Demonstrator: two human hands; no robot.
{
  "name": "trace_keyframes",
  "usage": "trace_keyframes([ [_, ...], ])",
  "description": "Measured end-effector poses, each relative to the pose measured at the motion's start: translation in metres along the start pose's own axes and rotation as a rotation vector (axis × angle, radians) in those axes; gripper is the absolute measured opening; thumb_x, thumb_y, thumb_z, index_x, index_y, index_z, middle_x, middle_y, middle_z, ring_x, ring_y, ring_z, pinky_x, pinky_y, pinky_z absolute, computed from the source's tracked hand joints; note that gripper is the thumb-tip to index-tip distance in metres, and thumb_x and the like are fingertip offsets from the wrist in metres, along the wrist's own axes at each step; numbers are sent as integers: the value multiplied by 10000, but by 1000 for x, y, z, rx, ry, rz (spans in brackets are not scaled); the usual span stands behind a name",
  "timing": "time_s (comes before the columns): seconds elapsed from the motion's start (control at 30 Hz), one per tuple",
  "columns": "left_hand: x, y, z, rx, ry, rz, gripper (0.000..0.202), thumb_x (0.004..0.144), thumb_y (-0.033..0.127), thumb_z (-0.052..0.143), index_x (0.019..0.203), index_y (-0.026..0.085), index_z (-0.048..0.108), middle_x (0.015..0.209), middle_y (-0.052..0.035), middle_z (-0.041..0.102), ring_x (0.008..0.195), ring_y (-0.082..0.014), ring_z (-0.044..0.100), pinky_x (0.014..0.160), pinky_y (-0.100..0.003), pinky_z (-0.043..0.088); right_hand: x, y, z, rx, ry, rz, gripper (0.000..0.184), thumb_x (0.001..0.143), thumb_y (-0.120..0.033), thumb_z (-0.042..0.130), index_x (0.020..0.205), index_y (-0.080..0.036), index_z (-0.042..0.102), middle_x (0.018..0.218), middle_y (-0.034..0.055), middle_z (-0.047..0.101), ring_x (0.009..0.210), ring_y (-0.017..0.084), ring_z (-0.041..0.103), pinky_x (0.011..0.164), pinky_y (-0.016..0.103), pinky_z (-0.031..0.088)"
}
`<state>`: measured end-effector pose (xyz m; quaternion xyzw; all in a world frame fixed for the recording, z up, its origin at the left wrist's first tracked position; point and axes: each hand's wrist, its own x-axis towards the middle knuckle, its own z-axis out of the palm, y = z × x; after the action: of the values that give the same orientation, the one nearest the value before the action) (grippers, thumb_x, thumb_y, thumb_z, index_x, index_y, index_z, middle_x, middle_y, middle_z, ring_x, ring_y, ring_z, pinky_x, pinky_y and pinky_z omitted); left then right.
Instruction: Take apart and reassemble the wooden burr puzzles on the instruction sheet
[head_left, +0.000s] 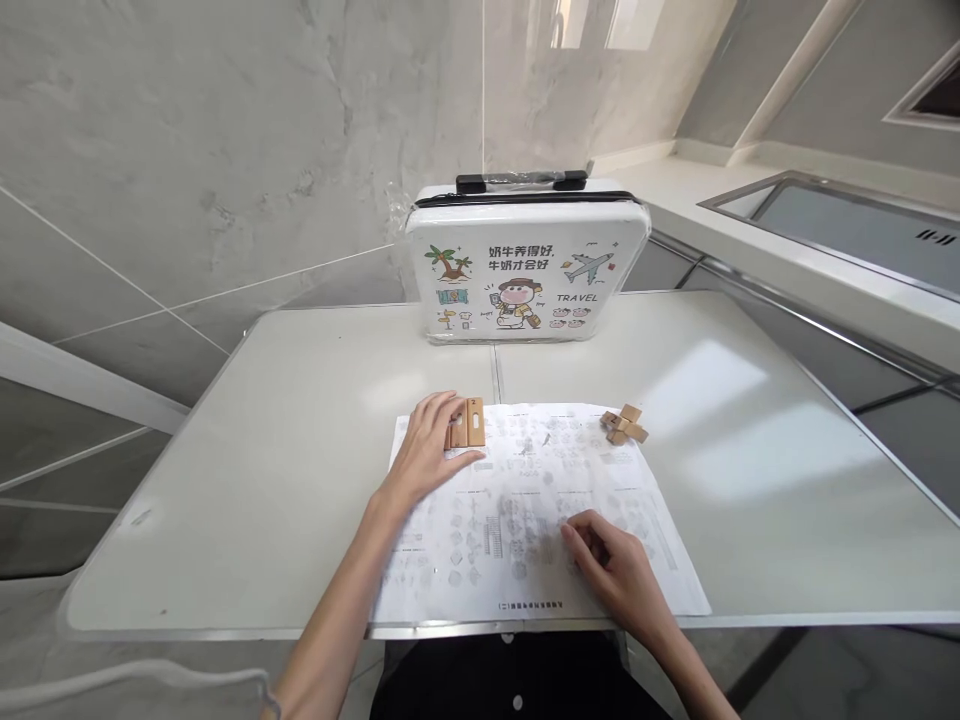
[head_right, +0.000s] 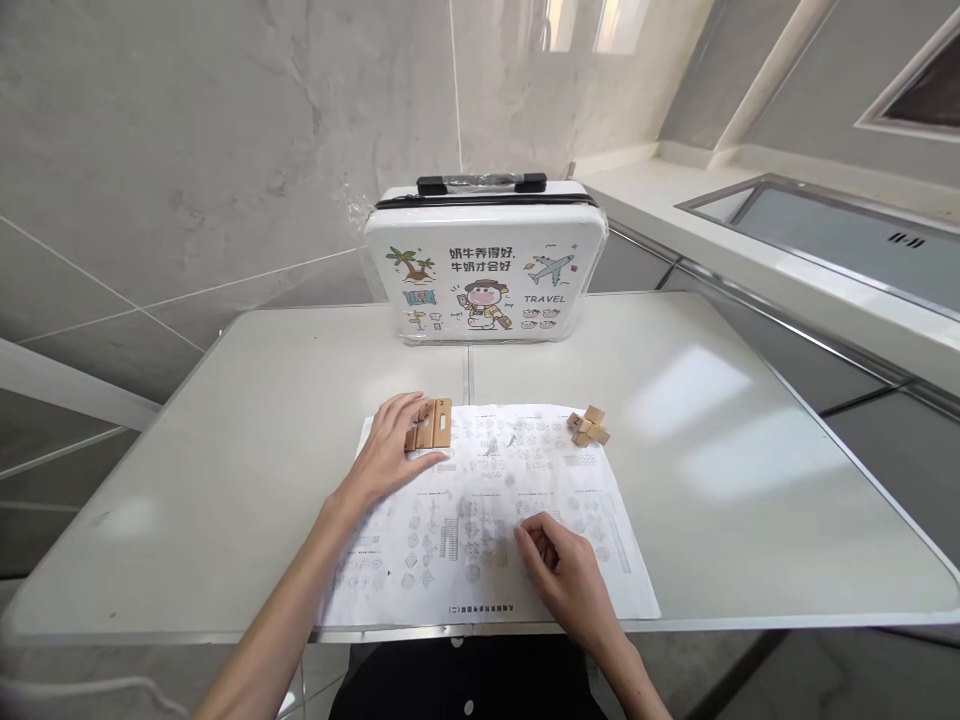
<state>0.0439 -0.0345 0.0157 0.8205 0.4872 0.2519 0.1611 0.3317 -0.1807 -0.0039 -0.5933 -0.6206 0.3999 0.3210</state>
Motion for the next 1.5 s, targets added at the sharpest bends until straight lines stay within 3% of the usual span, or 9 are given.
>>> trace_keyframes([
  [0.1,14,-10,2,-20,-49,45,948,794,543,864,1567,302,371,1575,-130,473,1505,-364,374,1222,-559,381,1,2,0,6,-3,-4,371,1066,-511,500,866,-223,622,647,-12,550,548,156,481,531,282,396],
  [0.27,23,-18,5,-12,-92,81,860,811,558,842,1523,276,449,1473,-125,585,1382,-354,519,1169,-548,431,1,-1,0,11,6,13,367,1070,-507,494,873,-224,619,654,-15,542,568,159,474,551,284,392],
  [0.53,17,-16,7,23,-26,146,796,823,579,825,1458,232,493,1378,-136,645,1253,-334,593,1086,-528,494,1,0,0,1,12,-3,372,1070,-508,491,875,-223,627,644,-11,555,550,161,480,533,282,391],
  [1.0,-55,52,14,-116,-206,251,908,809,638,813,1525,247,414,1417,-139,629,1299,-337,593,1093,-529,512,0,-2,-1,-45,17,-10,368,1067,-507,501,870,-218,618,633,-21,564,528,151,508,521,268,412],
  [1.1,-69,61,12,-121,-177,211,923,809,641,813,1531,238,402,1438,-147,610,1352,-351,549,1137,-546,478,-1,-4,0,-91,21,-19,339,1069,-488,504,882,-226,609,650,-22,571,541,154,529,530,270,430],
  [1.17,-79,67,11,-77,-94,154,756,873,596,774,1463,236,467,1441,-147,602,1387,-356,515,1149,-559,466,-2,-8,2,-128,20,-39,292,1068,-466,514,914,-235,607,680,-19,583,570,163,559,552,278,458],
  [1.3,-99,77,12,5,-31,0,219,1003,337,664,1188,240,601,1481,-120,558,1454,-342,439,1155,-559,470,-3,-17,12,-146,-4,-112,178,1056,-398,530,1121,-248,598,1052,71,684,639,166,639,586,312,538],
  [1.4,-109,80,12,5,-54,-48,168,999,305,660,1150,251,610,1512,-107,534,1488,-350,391,1163,-575,472,0,-23,19,-164,-85,-167,332,1029,-357,562,1350,-279,522,1432,145,574,635,148,659,567,336,577],
  [1.5,-114,78,9,-1,-45,-70,192,990,304,675,1168,268,613,1502,-106,537,1481,-361,397,1147,-599,485,6,-28,24,-209,-160,-208,548,996,-327,601,1509,-323,406,1587,161,460,591,131,628,518,340,577],
])
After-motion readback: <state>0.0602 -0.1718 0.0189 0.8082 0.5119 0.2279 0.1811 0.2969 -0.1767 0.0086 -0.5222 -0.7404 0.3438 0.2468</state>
